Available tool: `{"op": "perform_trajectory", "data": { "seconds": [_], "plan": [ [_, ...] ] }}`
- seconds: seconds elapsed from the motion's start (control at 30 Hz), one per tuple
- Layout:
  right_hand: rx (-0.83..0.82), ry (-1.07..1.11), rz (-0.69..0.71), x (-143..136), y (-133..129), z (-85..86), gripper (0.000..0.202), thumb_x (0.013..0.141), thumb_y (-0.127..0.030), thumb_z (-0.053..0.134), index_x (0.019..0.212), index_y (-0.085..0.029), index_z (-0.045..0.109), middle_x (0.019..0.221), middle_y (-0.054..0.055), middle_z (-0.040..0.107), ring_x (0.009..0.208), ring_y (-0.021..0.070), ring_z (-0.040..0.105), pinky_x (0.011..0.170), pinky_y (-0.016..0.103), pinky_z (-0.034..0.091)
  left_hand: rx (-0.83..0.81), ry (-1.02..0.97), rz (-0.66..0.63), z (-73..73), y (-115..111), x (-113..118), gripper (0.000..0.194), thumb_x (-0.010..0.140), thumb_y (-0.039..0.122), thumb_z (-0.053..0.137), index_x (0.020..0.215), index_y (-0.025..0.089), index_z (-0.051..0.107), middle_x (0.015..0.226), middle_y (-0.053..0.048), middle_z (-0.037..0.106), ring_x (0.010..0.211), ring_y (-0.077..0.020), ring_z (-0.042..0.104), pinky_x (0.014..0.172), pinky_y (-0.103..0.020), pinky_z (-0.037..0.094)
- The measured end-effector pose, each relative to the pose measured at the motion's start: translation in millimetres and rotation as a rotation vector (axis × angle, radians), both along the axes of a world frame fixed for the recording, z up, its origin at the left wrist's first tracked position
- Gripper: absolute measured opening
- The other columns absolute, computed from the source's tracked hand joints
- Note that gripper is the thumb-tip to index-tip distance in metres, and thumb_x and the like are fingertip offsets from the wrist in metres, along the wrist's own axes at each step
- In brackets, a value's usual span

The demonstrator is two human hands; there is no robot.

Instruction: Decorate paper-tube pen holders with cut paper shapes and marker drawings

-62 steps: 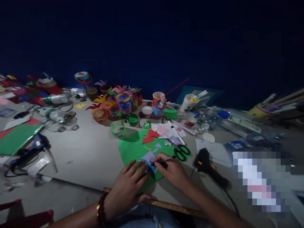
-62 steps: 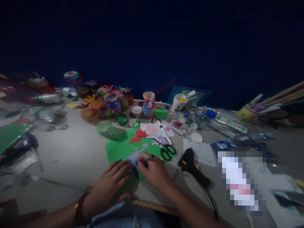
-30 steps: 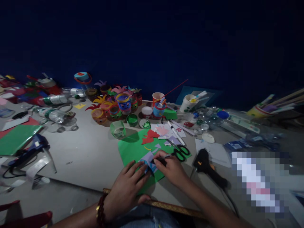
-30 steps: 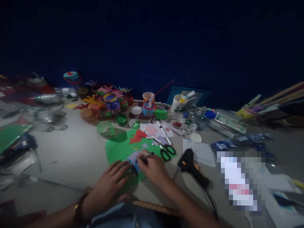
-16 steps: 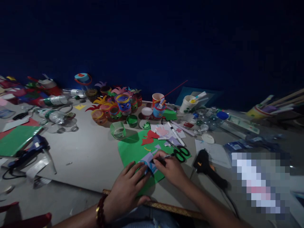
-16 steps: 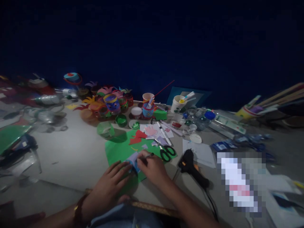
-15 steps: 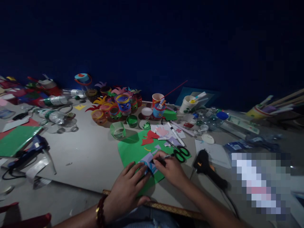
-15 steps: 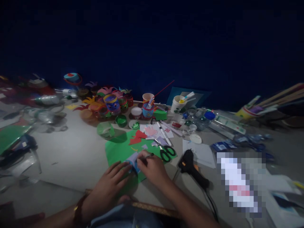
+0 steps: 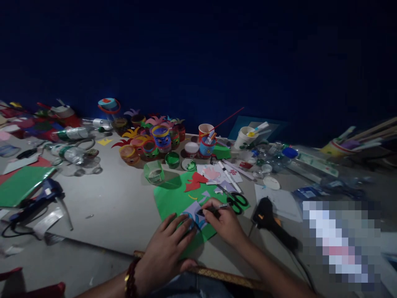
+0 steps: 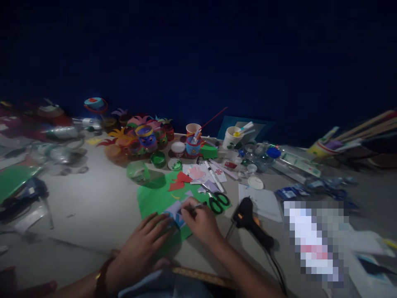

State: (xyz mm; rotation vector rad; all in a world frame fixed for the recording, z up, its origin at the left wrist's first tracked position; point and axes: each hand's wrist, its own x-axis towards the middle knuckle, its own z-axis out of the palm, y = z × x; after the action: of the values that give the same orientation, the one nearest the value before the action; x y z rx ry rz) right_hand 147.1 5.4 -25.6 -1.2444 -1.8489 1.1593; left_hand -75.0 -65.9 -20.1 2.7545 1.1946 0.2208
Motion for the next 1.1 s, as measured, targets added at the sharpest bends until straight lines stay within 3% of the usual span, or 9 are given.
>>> {"op": "perform_trajectory", "data": {
  "seconds": [0.27,0.53,1.1],
  "plan": [
    [0.002,0.081,-0.033,1.3,-1.1,-2.9,0.007,0.086,-0.022,0.055,0.090,-0.022,0.061,0.073,-0.001,0.063,0.067,0.0159,0.061,0.062,0.025,0.049,0.006,-0.056,0.033,3.2,6.4,8.5,0.074,0.086,0.070,0.045,0.140,0.020,0.047,0.132,-0.006,0.061,0.124,-0.0274,0.047,0.111,-0.046,0.027],
    [0.076,-0.014,-0.071,3.0,-2.5,0.0,0.004,0.080,-0.023,0.057,0.077,-0.021,0.059,0.065,-0.002,0.062,0.059,0.0154,0.057,0.056,0.025,0.044,0.004,-0.107,0.071,3.5,11.2,15.5,0.077,0.085,0.072,0.043,0.139,0.018,0.048,0.123,-0.008,0.063,0.113,-0.0276,0.050,0.109,-0.048,0.028],
    [0.081,-0.023,-0.031,2.3,-2.0,-1.2,0.007,0.080,-0.022,0.055,0.074,-0.021,0.057,0.064,-0.003,0.059,0.060,0.0142,0.056,0.057,0.024,0.041,0.058,-0.124,0.074,-0.2,10.9,17.0,0.072,0.085,0.070,0.046,0.133,0.017,0.053,0.121,-0.008,0.064,0.112,-0.0273,0.050,0.109,-0.049,0.030]
  ]
}}
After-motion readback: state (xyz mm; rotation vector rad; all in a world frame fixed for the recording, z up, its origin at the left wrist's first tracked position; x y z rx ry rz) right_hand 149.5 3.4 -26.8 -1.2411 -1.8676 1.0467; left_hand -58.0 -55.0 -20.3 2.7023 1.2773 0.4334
